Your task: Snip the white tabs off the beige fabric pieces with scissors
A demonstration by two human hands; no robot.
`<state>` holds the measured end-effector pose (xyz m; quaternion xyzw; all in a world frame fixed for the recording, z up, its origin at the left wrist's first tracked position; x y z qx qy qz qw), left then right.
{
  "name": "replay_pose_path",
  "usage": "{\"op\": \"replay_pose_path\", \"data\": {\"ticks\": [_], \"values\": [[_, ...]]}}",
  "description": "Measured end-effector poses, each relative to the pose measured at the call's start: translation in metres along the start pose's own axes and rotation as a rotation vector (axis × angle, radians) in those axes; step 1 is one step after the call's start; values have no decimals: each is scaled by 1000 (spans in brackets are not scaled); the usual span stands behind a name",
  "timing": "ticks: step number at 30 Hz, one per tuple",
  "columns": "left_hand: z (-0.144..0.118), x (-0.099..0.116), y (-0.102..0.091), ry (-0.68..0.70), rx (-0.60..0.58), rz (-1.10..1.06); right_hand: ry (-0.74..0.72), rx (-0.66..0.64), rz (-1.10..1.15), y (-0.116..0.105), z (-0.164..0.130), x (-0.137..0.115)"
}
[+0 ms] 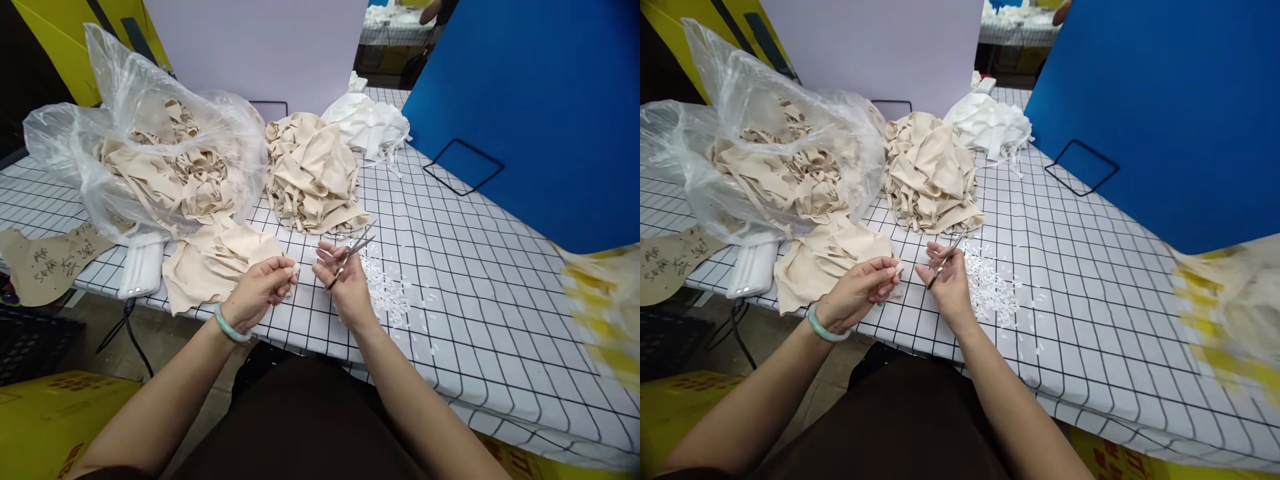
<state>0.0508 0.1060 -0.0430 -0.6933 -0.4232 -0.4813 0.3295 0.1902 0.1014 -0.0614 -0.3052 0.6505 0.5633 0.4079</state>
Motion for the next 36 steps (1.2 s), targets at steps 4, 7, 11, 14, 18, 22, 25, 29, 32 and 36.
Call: {"op": "replay_pose_path", "data": {"ticks": [4,7,11,14,18,22,25,29,32,36], "values": [[-19,22,40,-118,-322,-285,93,-234,75,20,-18,0],[-23,30,30,-100,-323,-212,152,-208,167,16,-18,-2],[-21,34,-5,55,-153,178,204,-138,275,9,-10,-12],[-27,40,-4,181,-203,420,251,-132,289,13,-6,-13],[-29,47,-6,256,-167,509,250,-133,265,20,-4,-9],[-28,27,0,78,-247,279,246,-181,175,21,-6,-1],[-30,15,8,-39,-310,84,243,-192,93,19,-9,4],[-29,31,7,115,-215,101,208,-134,-7,17,-20,13],[-30,50,6,345,-56,141,276,-109,49,26,-37,33],[-25,35,16,310,-2,-27,298,-172,21,31,-53,36]]}}
Point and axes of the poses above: each hand's wrist, its own z-axis towards the middle knuckle, its own y-axis out of the palm, x = y × z, the point moved 10 cm from there along z, towards the middle knuckle, and after that the axes turned 12 degrees about z, right-handed, at the moved point
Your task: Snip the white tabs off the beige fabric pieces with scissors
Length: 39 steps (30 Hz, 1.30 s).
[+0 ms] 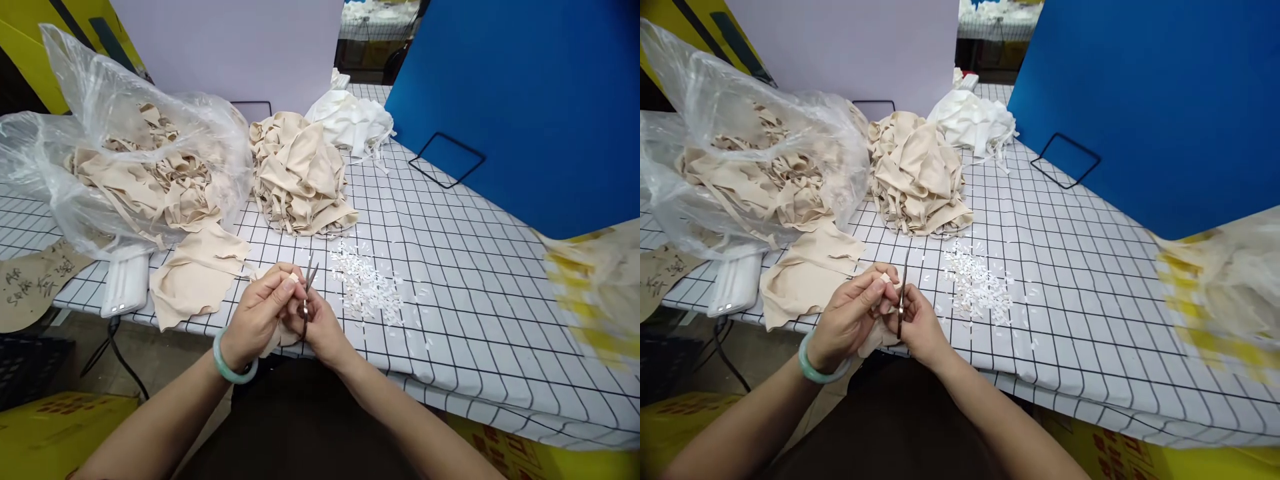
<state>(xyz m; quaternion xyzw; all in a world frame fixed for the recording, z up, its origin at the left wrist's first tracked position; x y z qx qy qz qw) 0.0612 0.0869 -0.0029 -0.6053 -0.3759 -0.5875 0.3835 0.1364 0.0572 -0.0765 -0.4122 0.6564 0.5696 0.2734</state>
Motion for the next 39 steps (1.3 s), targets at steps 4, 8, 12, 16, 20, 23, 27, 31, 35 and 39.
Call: {"op": "replay_pose_path", "data": {"ticks": [4,8,12,16,20,23,27,31,35,39], "values": [[-2,-6,0,24,85,115,-169,48,-459,-24,-18,-44],[-2,-2,12,76,22,256,-265,70,-858,-39,-37,-78],[-1,2,26,130,-41,296,-317,64,-1007,-40,-47,-87],[-1,0,33,133,-94,297,-341,13,-1033,-39,-49,-84],[-2,0,37,125,-118,296,-349,-25,-1027,-38,-49,-83],[-2,-1,37,117,-123,311,-347,-29,-1030,-37,-49,-83],[-2,1,39,150,-131,322,-341,-37,-1031,-37,-49,-83],[-3,5,41,203,-137,329,-363,-43,-1030,-35,-49,-84],[-4,8,42,241,-137,344,-385,-41,-1036,-34,-49,-85],[-4,11,44,256,-131,364,-384,-45,-1032,-35,-50,-85]]}}
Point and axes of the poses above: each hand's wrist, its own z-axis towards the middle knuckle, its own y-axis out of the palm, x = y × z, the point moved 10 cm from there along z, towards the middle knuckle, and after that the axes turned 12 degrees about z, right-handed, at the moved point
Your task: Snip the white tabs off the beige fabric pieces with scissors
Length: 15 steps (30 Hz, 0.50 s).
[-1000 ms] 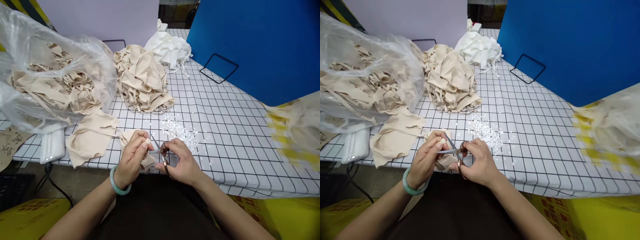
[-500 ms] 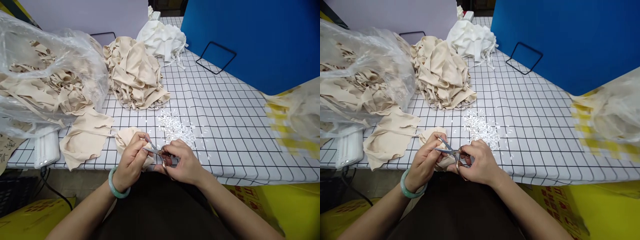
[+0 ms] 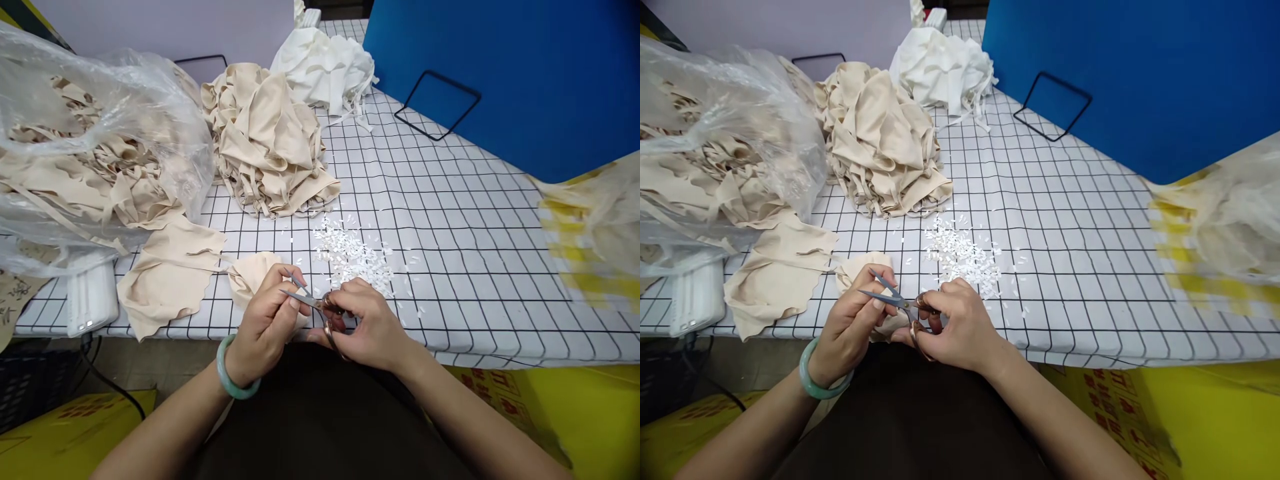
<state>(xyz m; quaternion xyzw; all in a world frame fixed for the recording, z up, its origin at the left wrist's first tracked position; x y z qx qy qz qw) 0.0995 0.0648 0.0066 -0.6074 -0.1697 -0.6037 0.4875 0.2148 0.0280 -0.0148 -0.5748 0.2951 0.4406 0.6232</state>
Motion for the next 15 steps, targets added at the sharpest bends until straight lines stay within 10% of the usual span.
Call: {"op": "replay_pose_path", "data": {"ticks": [15], "values": [[12,-6,26,-17,-140,56,40,91,-68,-14,-21,21]]}}
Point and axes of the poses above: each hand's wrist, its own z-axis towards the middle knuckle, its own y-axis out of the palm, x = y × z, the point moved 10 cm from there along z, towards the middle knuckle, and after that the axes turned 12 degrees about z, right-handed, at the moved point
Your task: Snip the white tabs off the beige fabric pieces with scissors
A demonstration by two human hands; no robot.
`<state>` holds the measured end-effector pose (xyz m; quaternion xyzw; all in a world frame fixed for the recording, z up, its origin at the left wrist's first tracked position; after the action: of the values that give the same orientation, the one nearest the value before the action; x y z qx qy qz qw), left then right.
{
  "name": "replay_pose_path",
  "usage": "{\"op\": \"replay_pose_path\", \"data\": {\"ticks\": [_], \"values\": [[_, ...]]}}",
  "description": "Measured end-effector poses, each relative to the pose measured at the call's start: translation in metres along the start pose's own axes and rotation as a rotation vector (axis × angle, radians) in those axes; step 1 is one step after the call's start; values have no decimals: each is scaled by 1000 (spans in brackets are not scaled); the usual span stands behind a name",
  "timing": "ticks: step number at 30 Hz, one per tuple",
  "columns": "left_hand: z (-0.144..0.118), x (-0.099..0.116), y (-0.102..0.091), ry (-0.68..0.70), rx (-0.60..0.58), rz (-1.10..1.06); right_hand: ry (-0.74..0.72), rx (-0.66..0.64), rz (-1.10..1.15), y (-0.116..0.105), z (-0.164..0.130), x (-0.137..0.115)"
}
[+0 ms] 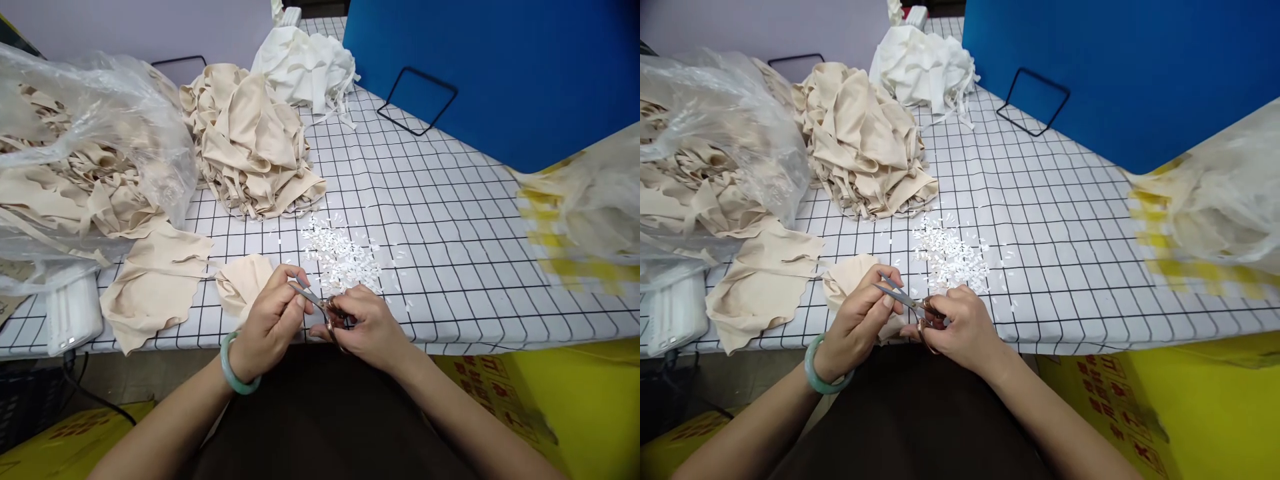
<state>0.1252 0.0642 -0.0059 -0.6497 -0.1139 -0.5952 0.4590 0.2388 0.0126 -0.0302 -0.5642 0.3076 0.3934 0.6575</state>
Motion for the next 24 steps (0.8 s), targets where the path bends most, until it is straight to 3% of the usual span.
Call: {"op": "replay_pose_path", "data": {"ticks": [11,17,20,22,24], "values": [[8,-3,17,-8,-87,11,113,26,19,0,-15,22],[5,-5,17,-54,-114,12,301,11,302,-5,-15,32],[-6,9,22,25,-262,67,278,45,414,-9,-15,31],[-14,8,11,56,-299,135,254,48,491,-4,-16,31],[-17,-9,-28,12,-130,306,264,12,586,11,-18,33]]}}
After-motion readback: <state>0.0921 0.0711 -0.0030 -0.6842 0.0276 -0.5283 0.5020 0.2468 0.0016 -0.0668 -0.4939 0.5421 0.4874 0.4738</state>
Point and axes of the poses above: each hand's wrist, its own z-axis towards the middle knuckle, its own y-axis out of the palm, x = y × z, the point moved 10 cm from there along z, towards the middle knuckle, and after that the axes turned 12 degrees about z, right-handed, at the moved point
